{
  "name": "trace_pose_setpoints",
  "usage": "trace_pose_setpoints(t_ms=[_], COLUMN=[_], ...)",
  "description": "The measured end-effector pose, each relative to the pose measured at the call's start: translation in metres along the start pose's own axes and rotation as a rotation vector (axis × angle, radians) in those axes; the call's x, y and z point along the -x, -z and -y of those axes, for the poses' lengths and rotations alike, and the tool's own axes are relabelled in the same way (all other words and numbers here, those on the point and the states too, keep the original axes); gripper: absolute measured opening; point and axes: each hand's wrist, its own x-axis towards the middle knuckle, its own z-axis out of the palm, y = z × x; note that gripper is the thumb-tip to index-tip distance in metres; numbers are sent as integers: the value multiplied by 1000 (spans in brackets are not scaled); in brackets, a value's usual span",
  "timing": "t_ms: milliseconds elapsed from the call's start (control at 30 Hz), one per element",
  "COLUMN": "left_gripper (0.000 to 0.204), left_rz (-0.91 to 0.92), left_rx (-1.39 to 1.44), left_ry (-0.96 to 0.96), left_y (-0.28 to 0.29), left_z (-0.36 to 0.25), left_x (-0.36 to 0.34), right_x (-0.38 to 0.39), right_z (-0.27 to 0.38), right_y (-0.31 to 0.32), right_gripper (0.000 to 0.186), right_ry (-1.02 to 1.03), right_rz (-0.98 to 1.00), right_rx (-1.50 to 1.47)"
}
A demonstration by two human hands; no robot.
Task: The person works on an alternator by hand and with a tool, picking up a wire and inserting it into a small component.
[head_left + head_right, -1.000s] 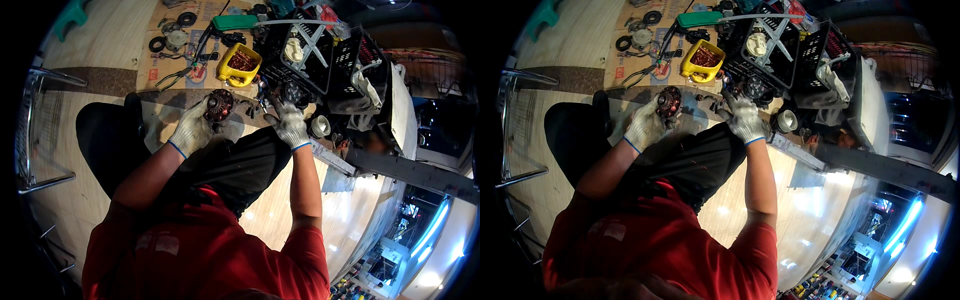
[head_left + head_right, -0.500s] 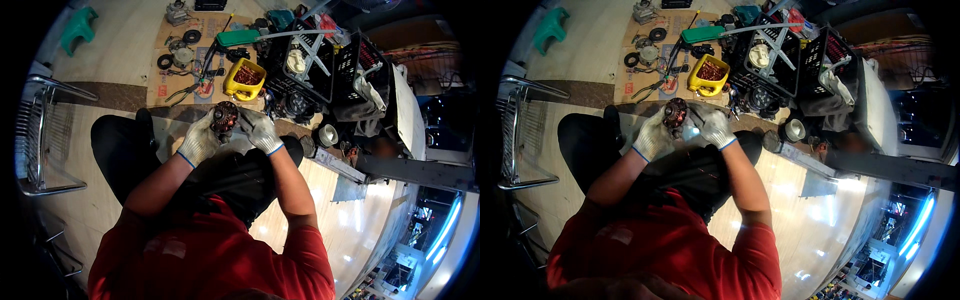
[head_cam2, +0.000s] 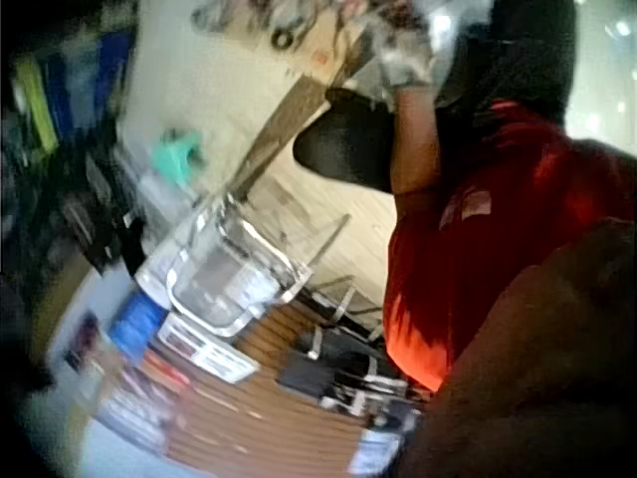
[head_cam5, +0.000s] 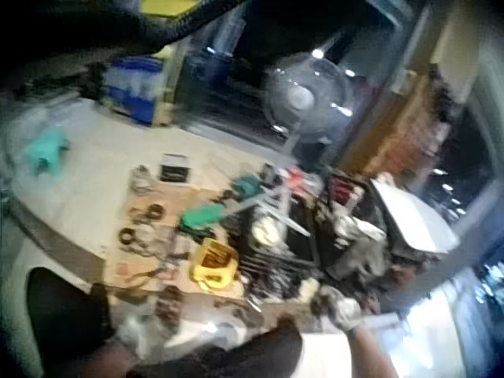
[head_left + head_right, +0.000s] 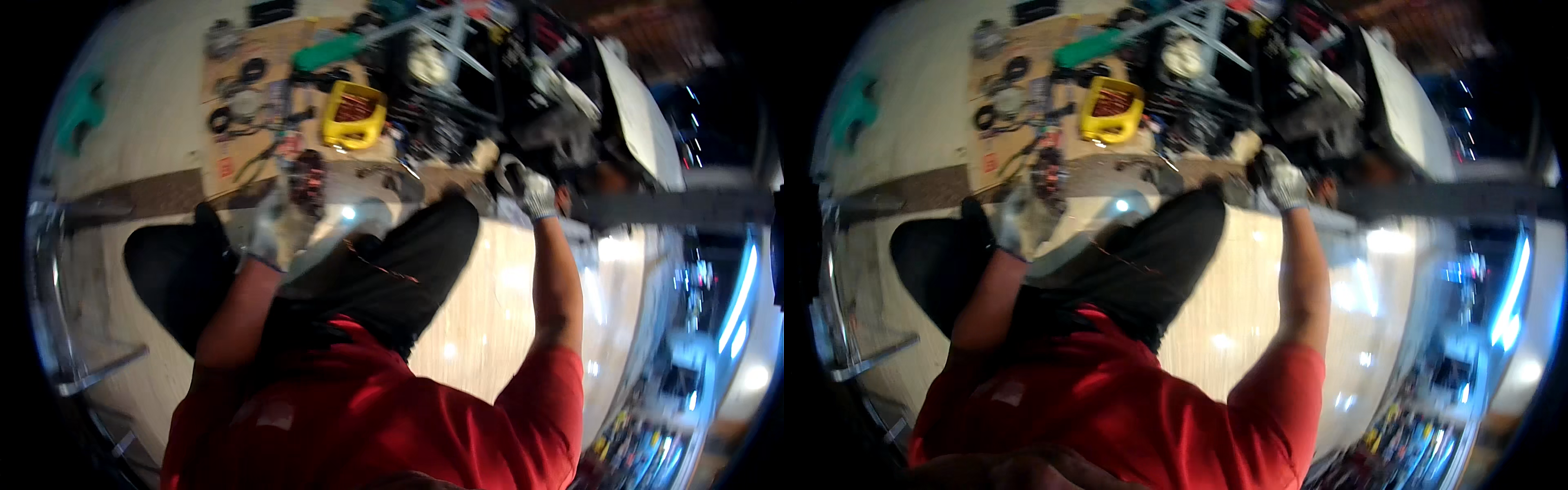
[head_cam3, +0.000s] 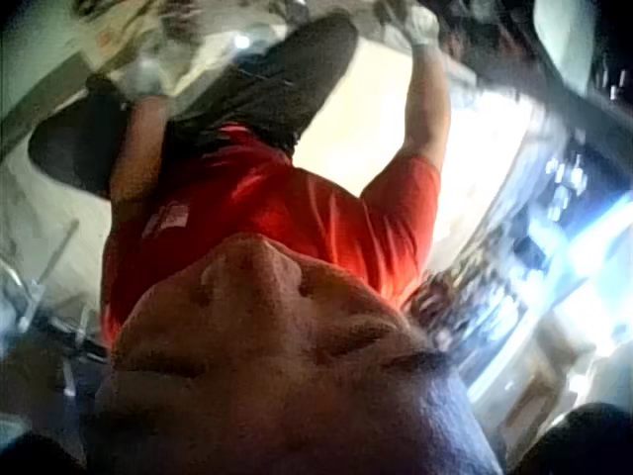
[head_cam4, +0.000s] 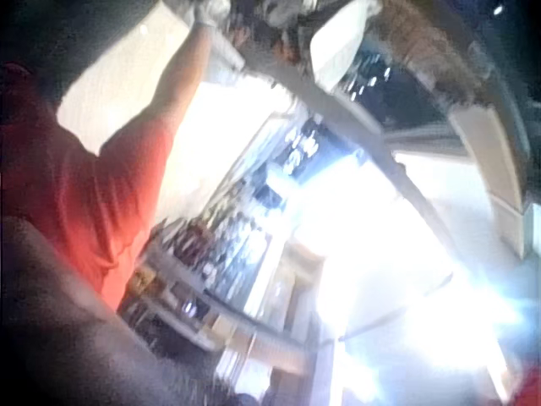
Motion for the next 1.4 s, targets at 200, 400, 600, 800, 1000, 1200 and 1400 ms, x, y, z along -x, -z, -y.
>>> trace_pose_setpoints(t_ms=[200,400,600,800,1000,1200,1400], left_gripper=[45,42,43,48,44,42,33], left_rz=[152,128,124,34,-101,-20,-10], left_rx=[-234,-356,-336,-324,-509,-445,-360], left_ry=[148,204,307,295,146,92,16], left_y=[46,31,29,31,37,19,23], left_z=[2,30,49,53,40,33,29], left_x=[-14,-8,-2,-3,-9,0,-3], right_x=[134,245,226,227,109,-7,-52], right_z=[-149,-209,-233,-239,-40,234,294], right_y=[39,136,231,125,17,74,42], right_gripper=[35,44,62,93,93,80,71], right_ry=[-380,-921,-1071,-964,-484,222,289], right_rz=[261,347,75,726,-27,-220,171], right_rx=[359,492,678,520,30,-625,-934])
